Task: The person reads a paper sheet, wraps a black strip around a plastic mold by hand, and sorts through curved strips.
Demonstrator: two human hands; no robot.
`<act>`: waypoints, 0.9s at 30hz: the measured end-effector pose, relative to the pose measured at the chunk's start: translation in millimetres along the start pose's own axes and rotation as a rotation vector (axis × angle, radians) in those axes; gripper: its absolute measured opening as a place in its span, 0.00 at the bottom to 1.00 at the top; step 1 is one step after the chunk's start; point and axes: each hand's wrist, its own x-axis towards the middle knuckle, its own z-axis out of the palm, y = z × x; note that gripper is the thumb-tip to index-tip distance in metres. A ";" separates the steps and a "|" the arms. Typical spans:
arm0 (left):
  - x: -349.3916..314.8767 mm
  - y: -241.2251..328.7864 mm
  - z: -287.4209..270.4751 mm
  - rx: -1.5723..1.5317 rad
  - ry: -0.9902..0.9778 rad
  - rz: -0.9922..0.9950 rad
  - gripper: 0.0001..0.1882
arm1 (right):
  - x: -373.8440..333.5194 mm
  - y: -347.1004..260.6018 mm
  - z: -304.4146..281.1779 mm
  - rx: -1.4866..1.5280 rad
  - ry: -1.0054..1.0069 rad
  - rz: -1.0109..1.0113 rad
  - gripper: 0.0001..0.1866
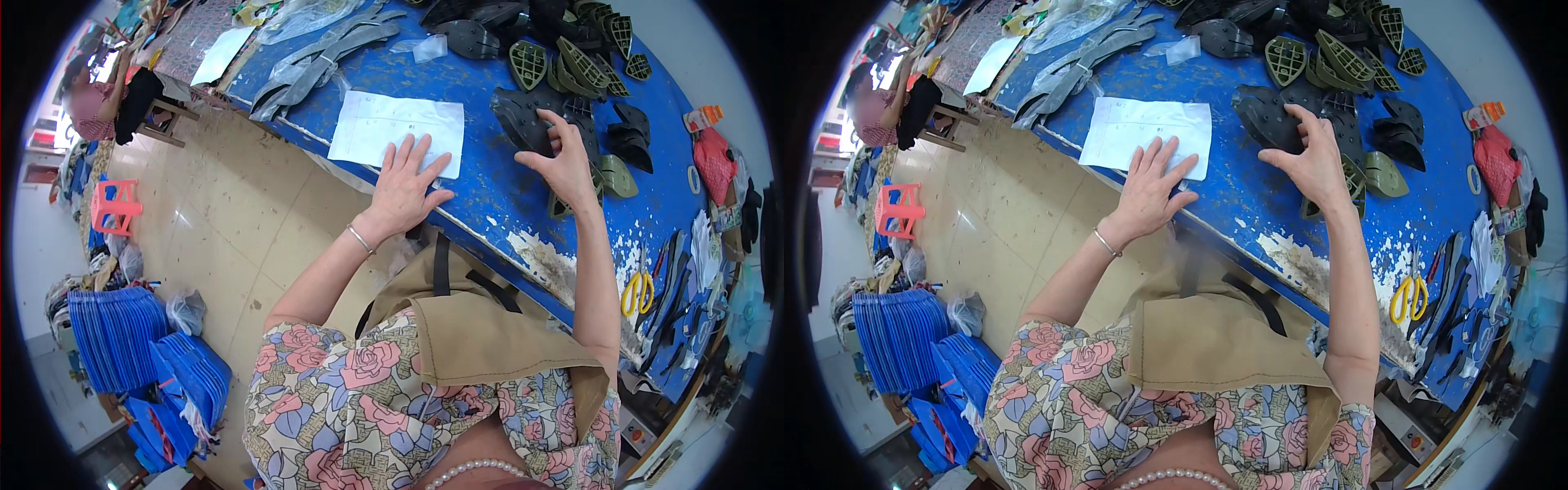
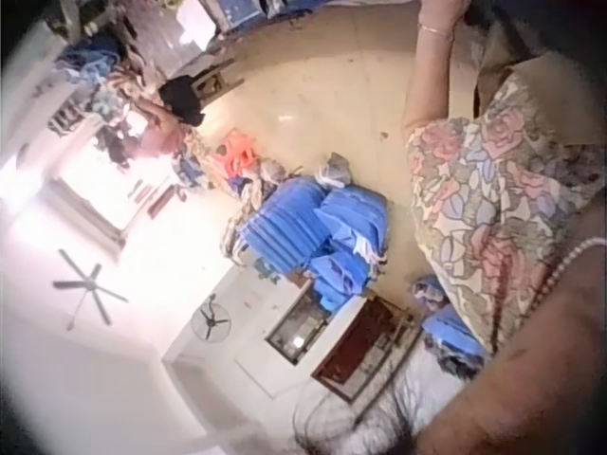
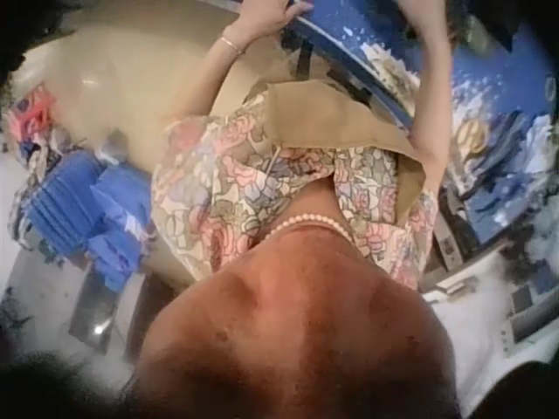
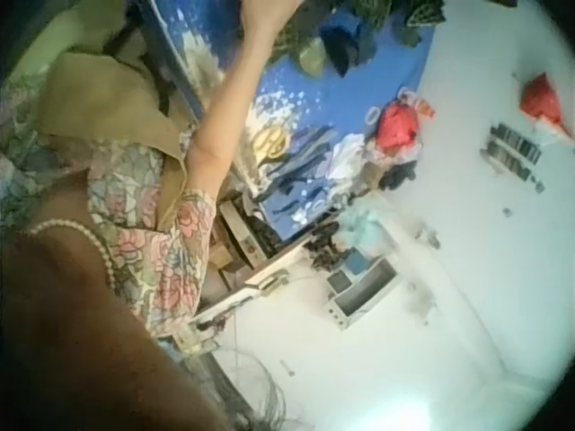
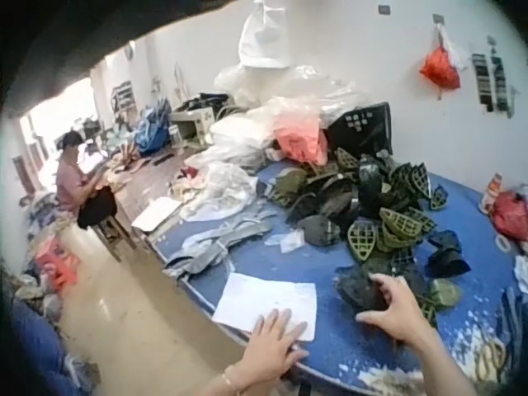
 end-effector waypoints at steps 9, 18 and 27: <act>14.3 0.4 9.8 0.001 0.073 -0.063 0.28 | 8.0 -11.1 50.7 -0.089 0.022 -0.158 0.41; 12.0 -0.6 10.9 -0.043 0.115 -0.063 0.26 | 22.2 10.6 67.9 -0.038 -0.015 -0.081 0.36; 12.6 14.5 -20.0 -0.393 0.327 -0.074 0.22 | -21.2 4.1 31.5 0.246 0.328 -0.240 0.13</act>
